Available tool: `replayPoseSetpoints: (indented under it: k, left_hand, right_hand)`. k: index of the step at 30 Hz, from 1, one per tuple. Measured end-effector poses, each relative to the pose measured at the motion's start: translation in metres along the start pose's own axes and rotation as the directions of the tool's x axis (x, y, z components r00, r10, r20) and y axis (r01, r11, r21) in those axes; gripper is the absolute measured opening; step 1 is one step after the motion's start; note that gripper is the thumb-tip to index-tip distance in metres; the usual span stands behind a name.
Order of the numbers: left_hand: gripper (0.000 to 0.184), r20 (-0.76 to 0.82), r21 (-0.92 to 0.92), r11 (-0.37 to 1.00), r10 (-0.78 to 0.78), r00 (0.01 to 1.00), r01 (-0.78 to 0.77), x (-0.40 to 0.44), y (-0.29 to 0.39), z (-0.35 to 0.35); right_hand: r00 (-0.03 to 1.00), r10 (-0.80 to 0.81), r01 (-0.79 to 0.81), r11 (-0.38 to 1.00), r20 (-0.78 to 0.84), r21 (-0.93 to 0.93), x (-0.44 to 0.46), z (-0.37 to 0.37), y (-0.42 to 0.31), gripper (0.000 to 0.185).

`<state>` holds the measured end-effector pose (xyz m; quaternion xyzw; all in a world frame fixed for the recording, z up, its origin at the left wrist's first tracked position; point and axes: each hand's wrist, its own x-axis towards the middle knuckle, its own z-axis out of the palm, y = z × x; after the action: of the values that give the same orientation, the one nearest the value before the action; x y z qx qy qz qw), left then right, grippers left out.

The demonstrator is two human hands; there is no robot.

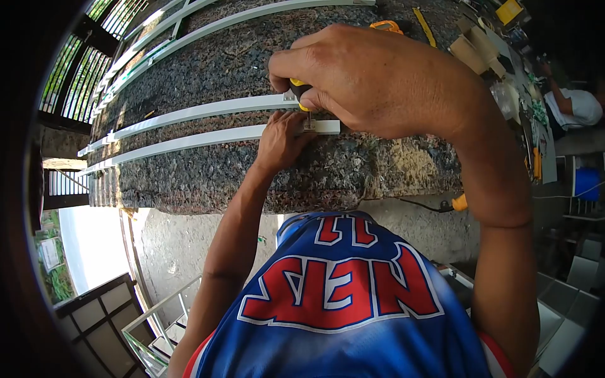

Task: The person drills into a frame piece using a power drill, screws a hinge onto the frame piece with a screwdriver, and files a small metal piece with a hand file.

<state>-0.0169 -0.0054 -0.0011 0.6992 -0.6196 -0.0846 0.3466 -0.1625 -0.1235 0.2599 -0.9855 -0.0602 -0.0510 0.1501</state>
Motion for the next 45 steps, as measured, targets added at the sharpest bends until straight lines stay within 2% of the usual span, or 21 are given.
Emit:
replayPoseSetpoints:
  k: [9, 15, 17, 20, 26, 29, 30, 32, 35, 38, 39, 42, 45]
  left_hand:
    - [0.043, 0.001, 0.036, 0.999, -0.005, 1.0, 0.005, 0.0, 0.0, 0.0]
    - [0.041, -0.021, -0.01, 1.0, 0.009, 1.0, -0.009, 0.0, 0.002, -0.001]
    - [0.041, 0.027, -0.006, 1.0, -0.026, 0.999, 0.026, 0.0, 0.002, -0.002]
    - [0.043, 0.071, -0.005, 0.999, -0.05, 0.996, 0.05, 0.002, 0.005, -0.007]
    - [0.044, 0.05, -0.01, 0.999, -0.038, 0.998, 0.039, 0.0, 0.005, -0.004]
    - [0.044, 0.01, -0.02, 1.0, -0.011, 1.0, 0.011, -0.001, -0.001, 0.0]
    - [0.044, -0.013, -0.027, 1.0, 0.013, 1.0, -0.013, 0.0, 0.001, 0.0]
    - [0.044, 0.049, -0.005, 0.999, -0.043, 0.998, 0.043, 0.0, 0.004, -0.004]
    - [0.044, 0.05, 0.014, 0.999, -0.053, 0.997, 0.053, 0.001, 0.004, -0.006]
    - [0.044, 0.01, -0.021, 1.0, -0.004, 1.0, 0.004, 0.001, 0.002, -0.003]
    - [0.044, -0.005, -0.04, 0.999, 0.015, 1.0, -0.015, 0.001, 0.004, -0.003]
    - [0.045, 0.069, 0.005, 0.998, -0.065, 0.996, 0.064, 0.001, 0.009, -0.007]
    - [0.045, 0.019, -0.005, 1.0, -0.021, 1.0, 0.021, 0.0, 0.005, -0.004]
  right_hand:
    - [0.999, 0.026, -0.026, 1.0, -0.021, -0.009, -0.001, -0.005, 0.004, 0.024]
    - [1.0, -0.01, 0.01, 1.0, -0.027, 0.015, -0.001, 0.0, 0.008, 0.025]
    - [1.0, 0.002, -0.002, 1.0, -0.016, 0.011, -0.002, -0.001, 0.008, 0.025]
    - [0.995, -0.097, 0.096, 0.994, 0.028, 0.044, 0.001, -0.002, 0.012, 0.024]
    - [0.991, 0.125, -0.128, 0.99, -0.04, -0.062, 0.018, -0.001, -0.008, 0.024]
    - [0.986, 0.075, -0.095, 0.987, -0.146, -0.132, 0.013, 0.017, -0.001, 0.028]
    - [0.971, 0.192, -0.211, 0.967, -0.143, -0.14, 0.016, 0.017, -0.006, 0.027]
    - [0.898, 0.417, -0.437, 0.886, -0.144, -0.159, 0.023, 0.018, -0.018, 0.027]
    - [0.941, 0.293, -0.324, 0.927, -0.171, -0.191, 0.011, 0.014, -0.006, 0.024]
    - [0.974, -0.007, -0.014, 0.996, -0.228, -0.091, 0.004, 0.024, 0.002, 0.023]
    - [0.979, 0.016, -0.033, 0.997, -0.203, -0.076, 0.004, 0.023, 0.006, 0.023]
    - [0.984, 0.114, -0.121, 0.992, -0.137, -0.042, 0.012, 0.016, 0.008, 0.023]
    - [0.961, 0.252, -0.259, 0.964, -0.115, -0.05, 0.014, 0.015, -0.006, 0.025]
